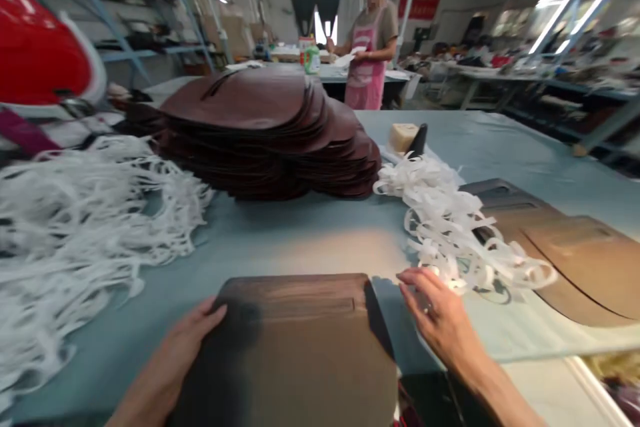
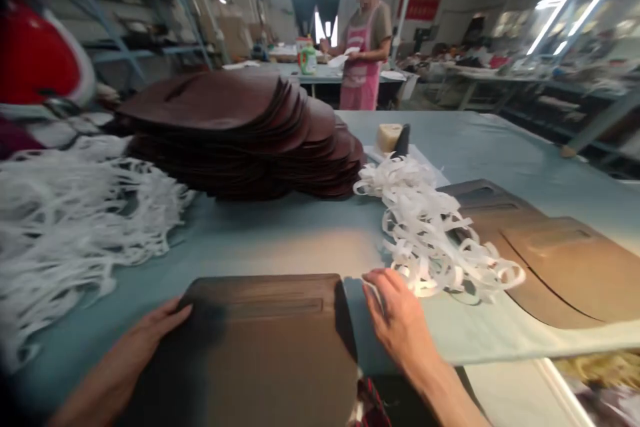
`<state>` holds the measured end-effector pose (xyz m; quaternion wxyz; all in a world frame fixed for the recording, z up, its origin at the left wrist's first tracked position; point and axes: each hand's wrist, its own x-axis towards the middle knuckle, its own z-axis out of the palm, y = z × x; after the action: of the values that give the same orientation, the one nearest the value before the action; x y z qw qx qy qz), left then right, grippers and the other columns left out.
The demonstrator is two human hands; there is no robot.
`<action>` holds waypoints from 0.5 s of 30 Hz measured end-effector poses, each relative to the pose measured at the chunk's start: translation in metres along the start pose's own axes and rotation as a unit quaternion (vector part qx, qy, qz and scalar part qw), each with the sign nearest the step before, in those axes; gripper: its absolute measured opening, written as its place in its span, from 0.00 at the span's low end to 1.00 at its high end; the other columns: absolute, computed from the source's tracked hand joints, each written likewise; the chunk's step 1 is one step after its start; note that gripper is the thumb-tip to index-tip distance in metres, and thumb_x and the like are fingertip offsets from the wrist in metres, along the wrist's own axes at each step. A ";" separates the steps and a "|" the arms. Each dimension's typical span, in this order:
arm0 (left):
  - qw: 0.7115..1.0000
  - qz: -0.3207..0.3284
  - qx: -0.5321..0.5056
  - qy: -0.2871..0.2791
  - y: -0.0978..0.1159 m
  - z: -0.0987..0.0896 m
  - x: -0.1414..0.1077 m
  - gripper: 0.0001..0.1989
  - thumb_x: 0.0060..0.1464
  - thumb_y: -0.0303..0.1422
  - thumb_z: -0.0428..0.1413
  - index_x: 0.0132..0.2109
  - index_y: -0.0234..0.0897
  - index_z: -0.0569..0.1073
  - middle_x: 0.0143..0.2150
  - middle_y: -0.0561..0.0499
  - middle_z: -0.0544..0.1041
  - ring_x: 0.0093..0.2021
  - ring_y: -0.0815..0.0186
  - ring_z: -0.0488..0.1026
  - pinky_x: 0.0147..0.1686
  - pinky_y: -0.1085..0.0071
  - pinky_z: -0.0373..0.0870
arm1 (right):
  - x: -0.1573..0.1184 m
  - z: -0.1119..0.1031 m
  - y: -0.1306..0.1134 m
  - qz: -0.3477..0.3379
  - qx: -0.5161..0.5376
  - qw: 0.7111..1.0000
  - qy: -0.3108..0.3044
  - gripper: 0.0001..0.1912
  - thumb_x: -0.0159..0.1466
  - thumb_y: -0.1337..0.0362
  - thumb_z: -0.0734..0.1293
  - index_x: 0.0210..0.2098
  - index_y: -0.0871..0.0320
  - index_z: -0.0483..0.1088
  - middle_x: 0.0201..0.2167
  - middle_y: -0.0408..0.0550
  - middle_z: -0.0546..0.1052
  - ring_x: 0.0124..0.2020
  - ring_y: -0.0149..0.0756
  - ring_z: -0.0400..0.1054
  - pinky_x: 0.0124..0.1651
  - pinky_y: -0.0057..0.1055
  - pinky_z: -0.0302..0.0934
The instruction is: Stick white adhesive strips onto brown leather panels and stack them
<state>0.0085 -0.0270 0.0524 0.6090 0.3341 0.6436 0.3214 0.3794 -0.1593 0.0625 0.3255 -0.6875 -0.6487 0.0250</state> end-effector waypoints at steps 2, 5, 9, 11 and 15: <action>0.999 -0.019 -0.026 -0.004 -0.004 -0.004 -0.004 0.23 0.47 0.30 0.63 0.51 0.40 0.71 0.37 0.52 0.80 0.33 0.63 0.78 0.31 0.72 0.74 | -0.005 0.025 0.000 -0.044 -0.014 0.997 -0.063 0.13 0.68 0.62 0.57 0.45 0.56 0.71 0.45 0.54 0.72 0.45 0.41 0.67 0.48 0.40 0.63; 0.996 0.000 -0.066 -0.052 -0.009 -0.002 -0.004 0.22 0.49 0.31 0.62 0.52 0.38 0.70 0.39 0.49 0.80 0.31 0.63 0.78 0.31 0.71 0.74 | -0.005 0.032 0.037 -0.038 -0.103 0.993 -0.039 0.15 0.67 0.59 0.57 0.45 0.58 0.71 0.46 0.57 0.72 0.46 0.47 0.65 0.50 0.48 0.62; 0.993 0.037 -0.079 -0.083 -0.014 -0.001 -0.002 0.21 0.50 0.36 0.62 0.52 0.37 0.71 0.42 0.47 0.80 0.35 0.62 0.78 0.35 0.71 0.74 | 0.011 0.026 0.060 0.009 -0.089 0.996 -0.021 0.17 0.67 0.53 0.56 0.39 0.56 0.70 0.39 0.54 0.74 0.39 0.45 0.69 0.43 0.44 0.66; 0.991 0.041 -0.081 -0.100 -0.014 -0.004 -0.001 0.21 0.49 0.37 0.62 0.51 0.36 0.72 0.42 0.46 0.80 0.36 0.62 0.78 0.36 0.71 0.74 | 0.020 0.039 0.041 0.022 -0.080 0.996 -0.044 0.18 0.66 0.50 0.57 0.41 0.56 0.69 0.38 0.53 0.74 0.39 0.45 0.70 0.43 0.43 0.66; 0.985 0.053 -0.056 -0.155 -0.004 -0.008 -0.004 0.22 0.48 0.38 0.64 0.50 0.34 0.73 0.42 0.44 0.80 0.37 0.59 0.77 0.37 0.68 0.74 | 0.028 0.082 -0.003 0.001 -0.089 0.995 -0.037 0.32 0.62 0.45 0.60 0.54 0.65 0.64 0.42 0.63 0.72 0.44 0.54 0.68 0.47 0.49 0.63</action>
<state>0.0004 -0.0327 0.0519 0.7013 0.3794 0.5036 0.3327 0.3443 -0.1000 0.0104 0.2388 -0.7130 -0.6592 -0.0069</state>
